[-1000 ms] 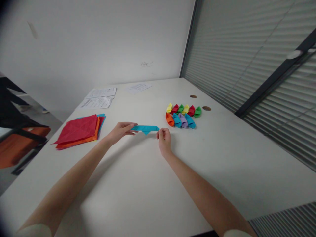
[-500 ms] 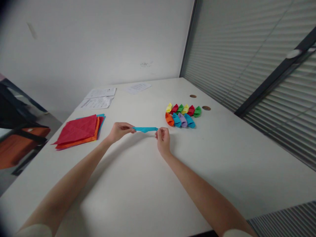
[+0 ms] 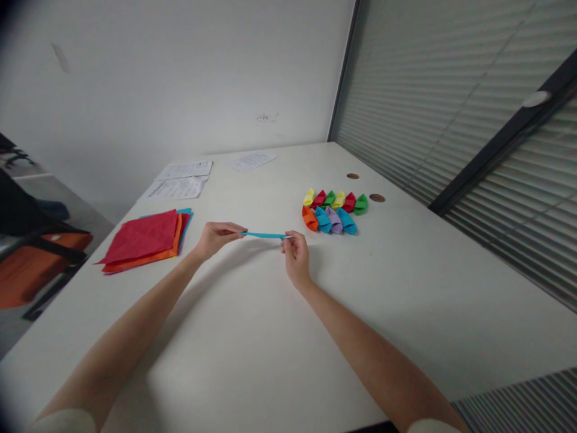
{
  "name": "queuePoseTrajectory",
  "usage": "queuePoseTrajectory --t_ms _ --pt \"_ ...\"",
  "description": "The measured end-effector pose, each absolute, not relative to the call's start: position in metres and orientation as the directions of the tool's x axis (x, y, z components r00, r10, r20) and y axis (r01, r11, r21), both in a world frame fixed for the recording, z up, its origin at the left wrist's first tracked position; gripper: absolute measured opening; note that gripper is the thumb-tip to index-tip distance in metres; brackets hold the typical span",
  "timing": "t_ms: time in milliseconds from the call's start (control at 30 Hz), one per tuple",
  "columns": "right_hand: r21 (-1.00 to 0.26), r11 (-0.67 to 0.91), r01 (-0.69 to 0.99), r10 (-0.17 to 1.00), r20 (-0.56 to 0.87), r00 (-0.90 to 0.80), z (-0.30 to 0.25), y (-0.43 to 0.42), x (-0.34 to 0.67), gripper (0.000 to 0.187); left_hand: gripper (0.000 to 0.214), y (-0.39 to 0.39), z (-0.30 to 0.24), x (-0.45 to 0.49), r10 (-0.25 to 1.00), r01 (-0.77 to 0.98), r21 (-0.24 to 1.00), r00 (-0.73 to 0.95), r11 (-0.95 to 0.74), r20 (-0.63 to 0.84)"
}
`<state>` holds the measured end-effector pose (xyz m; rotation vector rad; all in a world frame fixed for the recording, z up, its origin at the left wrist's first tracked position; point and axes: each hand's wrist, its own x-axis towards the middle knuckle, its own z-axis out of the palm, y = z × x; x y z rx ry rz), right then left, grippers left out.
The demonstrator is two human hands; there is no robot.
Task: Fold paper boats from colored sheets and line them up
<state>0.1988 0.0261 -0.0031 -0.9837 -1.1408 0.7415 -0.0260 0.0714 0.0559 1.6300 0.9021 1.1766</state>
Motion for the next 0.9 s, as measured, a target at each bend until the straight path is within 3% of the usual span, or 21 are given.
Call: queuePoseTrajectory --t_ms 333,633,767,900 --pt "-0.908 0.417 0.033 0.873 0.41 0.265 -0.005 0.025 0.199 0.026 0.032 0.071 0.057 -0.026 0.917 0.066 0.955 0.305 -0.29 0.257" --pt "-0.93 0.364 0.044 0.898 0.363 0.248 -0.011 0.03 0.2 0.03 0.034 0.071 0.058 -0.029 0.843 0.124 0.982 0.536 -0.144 0.056" --pt "-0.927 0.369 0.074 0.888 0.375 0.267 -0.01 0.029 0.2 0.027 0.029 0.068 0.06 -0.025 0.854 0.265 0.923 0.508 -0.279 0.112" --pt "-0.927 0.368 0.077 0.9 0.376 0.219 -0.008 0.025 0.198 0.025 0.026 0.059 0.067 -0.018 0.801 0.408 0.751 0.539 -0.52 0.262"
